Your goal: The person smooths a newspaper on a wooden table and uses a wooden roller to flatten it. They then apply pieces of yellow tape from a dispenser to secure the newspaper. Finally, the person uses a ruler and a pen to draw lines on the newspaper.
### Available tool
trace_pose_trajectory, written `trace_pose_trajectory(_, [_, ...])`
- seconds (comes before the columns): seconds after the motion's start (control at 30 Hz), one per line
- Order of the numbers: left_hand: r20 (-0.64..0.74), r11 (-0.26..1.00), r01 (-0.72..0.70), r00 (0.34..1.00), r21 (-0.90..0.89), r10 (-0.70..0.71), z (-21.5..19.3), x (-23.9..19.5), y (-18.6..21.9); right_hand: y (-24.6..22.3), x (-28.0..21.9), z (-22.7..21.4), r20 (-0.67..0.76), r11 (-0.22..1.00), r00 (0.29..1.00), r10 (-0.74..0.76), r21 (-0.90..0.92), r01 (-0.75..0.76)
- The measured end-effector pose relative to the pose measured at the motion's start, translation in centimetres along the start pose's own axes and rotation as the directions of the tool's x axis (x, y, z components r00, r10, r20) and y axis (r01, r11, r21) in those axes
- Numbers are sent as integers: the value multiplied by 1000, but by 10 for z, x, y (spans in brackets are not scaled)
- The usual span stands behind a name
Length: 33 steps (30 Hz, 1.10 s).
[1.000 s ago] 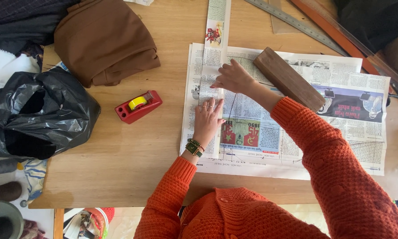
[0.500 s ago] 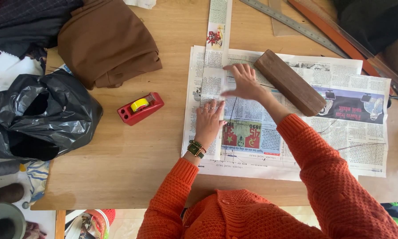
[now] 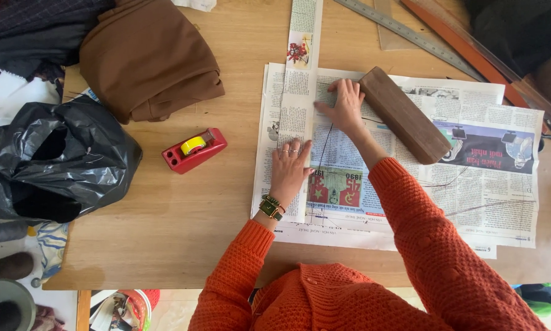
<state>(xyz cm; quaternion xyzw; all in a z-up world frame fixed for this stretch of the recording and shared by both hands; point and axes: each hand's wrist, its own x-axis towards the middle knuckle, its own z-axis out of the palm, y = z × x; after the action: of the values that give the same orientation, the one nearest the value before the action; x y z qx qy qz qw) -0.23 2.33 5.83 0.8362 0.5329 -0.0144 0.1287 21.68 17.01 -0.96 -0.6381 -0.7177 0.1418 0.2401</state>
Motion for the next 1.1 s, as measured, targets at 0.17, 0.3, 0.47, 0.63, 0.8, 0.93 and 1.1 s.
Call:
trace_pose_trajectory(0.17, [-60,998,-14,998,-56,11,21,1,-7,-16,13,6,-112,996,991,-79,40,84])
trace_pose_trajectory(0.3, [-230,951,-72,973,-301,1,33,1,-14,-57,21,26,-192,924,930,-314,162,346])
trace_pose_trajectory(0.47, [-727,942,-158,677,-295,-114,11,-30,-83,-166,13,41,-90,779,843,-531,339,527])
trace_pose_trajectory(0.63, [-680,912,321,610,-257,-407,-40,-72,-164,-239,6,72,133,753,776,-617,385,533])
trace_pose_trajectory(0.8, [-290,826,385,804,-411,-519,-10,-61,-232,-248,22,120,280,791,741,-610,266,551])
trace_pose_trajectory(0.93, [-309,831,360,805,-423,-506,-3,-60,-233,-250,25,121,323,804,736,-595,223,551])
trace_pose_trajectory(1.1, [-302,812,306,816,-497,-493,-17,-67,-226,-249,27,119,300,779,736,-607,41,626])
